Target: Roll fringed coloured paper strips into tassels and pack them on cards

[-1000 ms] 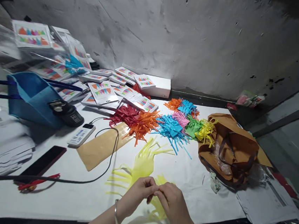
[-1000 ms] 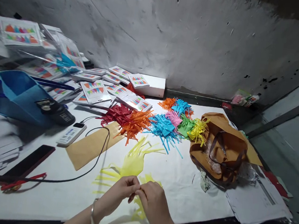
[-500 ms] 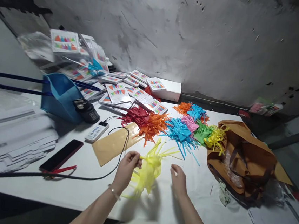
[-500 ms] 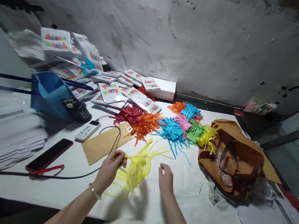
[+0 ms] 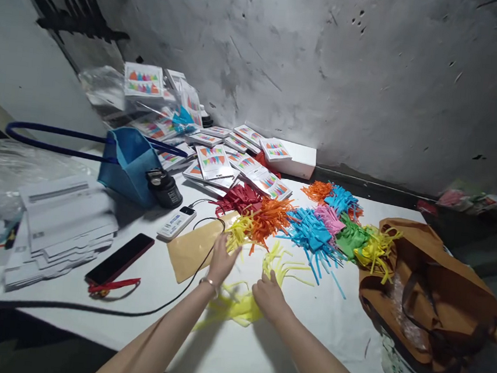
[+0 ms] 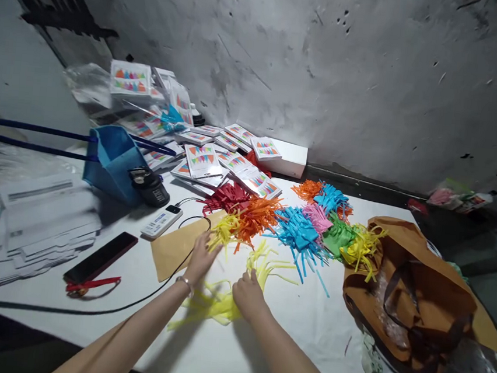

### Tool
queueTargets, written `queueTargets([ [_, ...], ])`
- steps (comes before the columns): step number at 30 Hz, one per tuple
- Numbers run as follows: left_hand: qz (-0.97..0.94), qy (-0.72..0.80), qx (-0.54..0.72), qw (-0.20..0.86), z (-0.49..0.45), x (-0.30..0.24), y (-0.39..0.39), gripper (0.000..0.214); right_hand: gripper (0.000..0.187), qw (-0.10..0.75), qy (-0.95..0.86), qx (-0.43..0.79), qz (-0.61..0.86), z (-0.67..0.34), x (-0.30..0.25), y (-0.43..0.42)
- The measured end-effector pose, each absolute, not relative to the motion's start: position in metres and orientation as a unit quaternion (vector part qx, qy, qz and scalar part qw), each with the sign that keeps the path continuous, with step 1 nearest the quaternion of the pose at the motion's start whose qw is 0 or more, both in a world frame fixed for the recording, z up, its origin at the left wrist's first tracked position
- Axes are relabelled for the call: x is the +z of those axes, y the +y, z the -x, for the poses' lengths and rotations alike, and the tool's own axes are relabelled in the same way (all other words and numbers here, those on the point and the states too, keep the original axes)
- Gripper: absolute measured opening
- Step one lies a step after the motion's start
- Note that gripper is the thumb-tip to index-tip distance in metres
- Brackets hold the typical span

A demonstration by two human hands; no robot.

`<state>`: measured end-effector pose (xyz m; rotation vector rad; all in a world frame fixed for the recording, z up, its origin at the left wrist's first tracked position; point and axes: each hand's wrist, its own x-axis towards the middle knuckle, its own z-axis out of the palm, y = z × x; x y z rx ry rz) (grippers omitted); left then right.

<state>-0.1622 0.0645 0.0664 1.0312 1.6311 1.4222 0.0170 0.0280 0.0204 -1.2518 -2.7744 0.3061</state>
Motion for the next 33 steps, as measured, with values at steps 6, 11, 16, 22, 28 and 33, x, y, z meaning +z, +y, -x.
queueTargets([
  [6, -0.819, 0.466, 0.21, 0.261, 0.101, 0.026, -0.023, 0.039, 0.02, 0.033, -0.863, 0.056, 0.501, -0.072, 0.021, -0.024],
  [11, -0.873, 0.43, 0.149, 0.178, 0.081, -0.002, -0.062, 0.022, 0.018, 0.029, -0.824, 0.056, 0.563, -0.092, 0.006, -0.086],
  [16, -0.908, 0.363, 0.138, 0.159, 0.077, -0.004, -0.08, 0.043, 0.021, 0.107, -0.817, 0.055, 0.564, -0.094, -0.014, -0.117],
  [22, -0.905, 0.399, 0.05, 0.142, 0.087, -0.001, -0.084, 0.008, 0.015, 0.171, -0.852, 0.029, 0.494, -0.093, -0.032, -0.119],
  [28, -0.871, 0.441, 0.1, 0.193, 0.105, 0.006, -0.107, 0.037, 0.017, 0.172, -0.849, 0.021, 0.499, -0.091, -0.033, -0.122],
  [33, -0.863, 0.478, 0.094, 0.131, 0.082, 0.001, -0.099, 0.009, 0.019, 0.179, -0.843, 0.003, 0.507, -0.093, -0.03, -0.117],
])
